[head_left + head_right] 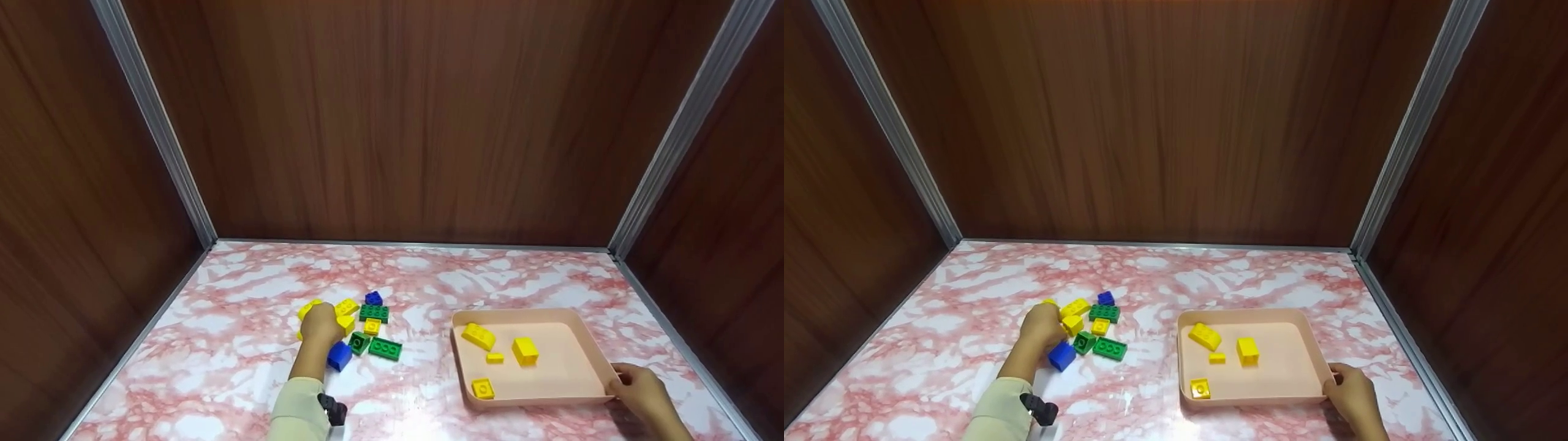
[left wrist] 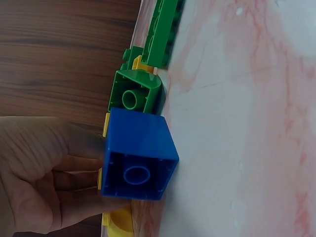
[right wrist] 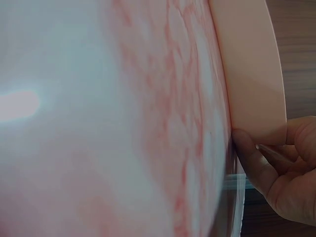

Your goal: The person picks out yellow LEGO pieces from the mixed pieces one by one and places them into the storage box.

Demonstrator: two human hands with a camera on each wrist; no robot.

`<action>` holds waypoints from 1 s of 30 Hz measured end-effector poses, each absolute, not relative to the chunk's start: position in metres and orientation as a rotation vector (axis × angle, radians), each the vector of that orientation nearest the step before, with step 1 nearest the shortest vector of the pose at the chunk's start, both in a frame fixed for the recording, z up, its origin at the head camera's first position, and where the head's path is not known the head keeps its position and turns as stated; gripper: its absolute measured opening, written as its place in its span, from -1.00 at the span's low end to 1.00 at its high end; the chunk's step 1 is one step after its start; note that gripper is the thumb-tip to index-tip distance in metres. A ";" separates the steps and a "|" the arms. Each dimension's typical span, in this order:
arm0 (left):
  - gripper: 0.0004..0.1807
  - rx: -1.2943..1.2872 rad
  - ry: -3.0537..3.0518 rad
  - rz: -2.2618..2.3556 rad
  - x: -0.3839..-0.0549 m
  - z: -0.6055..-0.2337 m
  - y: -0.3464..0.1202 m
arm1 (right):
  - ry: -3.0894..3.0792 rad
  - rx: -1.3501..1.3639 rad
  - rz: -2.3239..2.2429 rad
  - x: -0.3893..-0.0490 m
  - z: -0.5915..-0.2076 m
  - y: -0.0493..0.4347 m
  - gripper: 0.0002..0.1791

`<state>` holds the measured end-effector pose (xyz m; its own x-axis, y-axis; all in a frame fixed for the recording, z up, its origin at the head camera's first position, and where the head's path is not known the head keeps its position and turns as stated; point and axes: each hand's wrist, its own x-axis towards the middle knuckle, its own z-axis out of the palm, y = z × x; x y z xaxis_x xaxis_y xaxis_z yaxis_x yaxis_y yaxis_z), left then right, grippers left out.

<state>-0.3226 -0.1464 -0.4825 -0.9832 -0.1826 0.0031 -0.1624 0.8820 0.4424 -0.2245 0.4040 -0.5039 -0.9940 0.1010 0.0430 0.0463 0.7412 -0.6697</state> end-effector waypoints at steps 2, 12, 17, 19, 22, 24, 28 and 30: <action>-0.64 0.295 -2.994 -0.735 -0.323 -0.483 -0.147 | -2.862 -0.123 1.095 -0.225 -0.504 0.404 -0.54; -0.64 0.292 -2.960 -0.752 -0.321 -0.484 -0.150 | -2.861 -0.128 1.090 -0.225 -0.504 0.403 -0.55; -0.59 0.287 -2.959 -0.697 -0.319 -0.476 -0.150 | -2.859 -0.133 1.101 -0.225 -0.504 0.403 -0.54; -0.58 0.277 -2.960 -0.679 -0.317 -0.471 -0.149 | -2.861 -0.127 1.082 -0.225 -0.504 0.403 -0.55; -0.62 0.251 -2.957 -0.663 -0.315 -0.461 -0.145 | -2.862 -0.113 1.041 -0.225 -0.504 0.403 -0.56; -0.67 0.233 -2.958 -0.660 -0.314 -0.454 -0.140 | -2.865 -0.099 1.030 -0.225 -0.504 0.403 -0.56; -0.79 0.197 -2.945 -0.659 -0.310 -0.442 -0.130 | -2.865 -0.103 1.051 -0.226 -0.504 0.403 -0.56; -0.83 0.161 -2.923 -0.657 -0.308 -0.437 -0.124 | -2.861 -0.117 1.067 -0.226 -0.504 0.403 -0.56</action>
<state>-0.3080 -0.1244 -0.4369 -0.9843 -0.1347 0.1139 -0.0730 0.8989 0.4321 -0.2261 0.4029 -0.5037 -0.9934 0.1017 0.0534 0.0419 0.7537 -0.6559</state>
